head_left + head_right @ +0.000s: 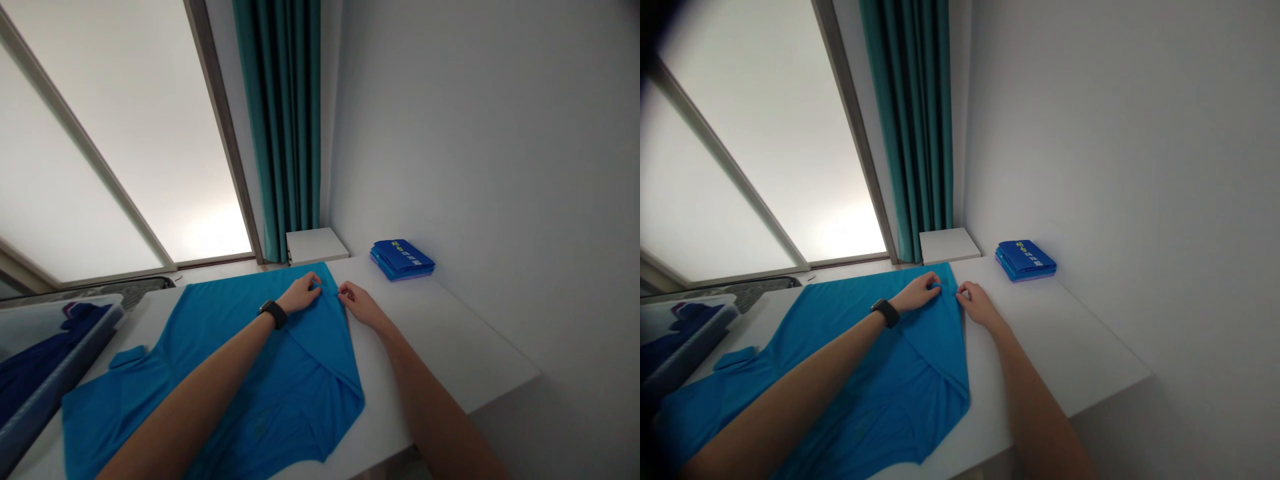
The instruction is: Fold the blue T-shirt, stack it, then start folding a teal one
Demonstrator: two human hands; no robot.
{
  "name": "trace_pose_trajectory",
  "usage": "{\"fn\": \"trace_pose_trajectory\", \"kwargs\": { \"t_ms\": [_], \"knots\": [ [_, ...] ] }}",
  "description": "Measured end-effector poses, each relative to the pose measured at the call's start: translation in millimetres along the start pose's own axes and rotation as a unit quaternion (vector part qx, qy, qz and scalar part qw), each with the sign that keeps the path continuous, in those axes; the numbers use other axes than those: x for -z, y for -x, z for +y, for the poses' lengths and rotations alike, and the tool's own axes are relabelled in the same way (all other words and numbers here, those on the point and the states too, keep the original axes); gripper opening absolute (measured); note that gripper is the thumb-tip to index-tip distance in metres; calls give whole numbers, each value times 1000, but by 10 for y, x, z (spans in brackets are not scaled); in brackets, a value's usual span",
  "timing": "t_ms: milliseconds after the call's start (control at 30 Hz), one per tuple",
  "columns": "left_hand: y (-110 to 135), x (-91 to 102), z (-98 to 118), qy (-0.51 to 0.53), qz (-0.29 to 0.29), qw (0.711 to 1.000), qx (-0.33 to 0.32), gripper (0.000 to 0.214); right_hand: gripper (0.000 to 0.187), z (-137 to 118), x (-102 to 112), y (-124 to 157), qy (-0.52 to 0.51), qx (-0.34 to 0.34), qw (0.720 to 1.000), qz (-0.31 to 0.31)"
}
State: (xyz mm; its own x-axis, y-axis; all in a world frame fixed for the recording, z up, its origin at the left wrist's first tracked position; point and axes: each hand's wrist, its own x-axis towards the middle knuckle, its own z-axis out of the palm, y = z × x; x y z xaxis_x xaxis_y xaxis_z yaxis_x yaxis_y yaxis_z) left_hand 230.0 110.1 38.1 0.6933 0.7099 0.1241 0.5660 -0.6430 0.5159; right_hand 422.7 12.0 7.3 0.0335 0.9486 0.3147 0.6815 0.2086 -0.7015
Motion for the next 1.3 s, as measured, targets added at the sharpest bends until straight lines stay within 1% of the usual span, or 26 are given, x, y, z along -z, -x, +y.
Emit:
{"fn": "trace_pose_trajectory", "kwargs": {
  "t_ms": [100, 167, 233, 300, 400, 500, 633, 767, 900, 1033, 1133, 1233, 1300],
  "knots": [
    [72, -14, -24, 27, 2, 1000, 12, 23, 12, -24, -27, -5, -67, -29, 997, -37],
    [114, -36, -31, 48, 13, 999, 14, 25, 14, -29, -47, -10, -72, -36, 996, -40],
    [138, -54, -23, 70, 40, 997, 7, 26, 16, -20, -63, -20, -40, -42, 998, -40],
    [145, -59, 1, 83, 73, 994, 2, 26, 18, 1, -79, -36, 18, -40, 998, -46],
    [148, -51, 54, 64, 97, 993, 10, 27, 18, 43, -114, -64, 90, -30, 994, -52],
    [191, -57, 96, 14, 70, 997, 25, 33, 16, 74, -159, -82, 122, -32, 991, -52],
    [340, -94, 106, -55, 39, 997, 26, 49, 17, 80, -204, -81, 147, -34, 987, -54],
    [508, -67, 98, -54, 28, 998, 11, 55, 17, 70, -218, -72, 161, -37, 985, -54],
    [617, 49, 98, -20, 35, 999, 14, 54, 19, 54, -213, -69, 163, -39, 984, -52],
    [711, 131, 66, -22, 50, 998, 17, 52, 20, 37, -203, -64, 163, -41, 985, -50],
    [805, 111, 17, -70, 48, 996, 17, 49, 19, 35, -199, -61, 163, -42, 985, -48],
    [900, 45, -29, -147, 32, 988, 26, 45, 19, 46, -188, -62, 163, -42, 985, -46],
    [949, 1, -51, -179, 34, 983, 25, 41, 19, 57, -177, -61, 163, -43, 985, -45]
  ]
}}
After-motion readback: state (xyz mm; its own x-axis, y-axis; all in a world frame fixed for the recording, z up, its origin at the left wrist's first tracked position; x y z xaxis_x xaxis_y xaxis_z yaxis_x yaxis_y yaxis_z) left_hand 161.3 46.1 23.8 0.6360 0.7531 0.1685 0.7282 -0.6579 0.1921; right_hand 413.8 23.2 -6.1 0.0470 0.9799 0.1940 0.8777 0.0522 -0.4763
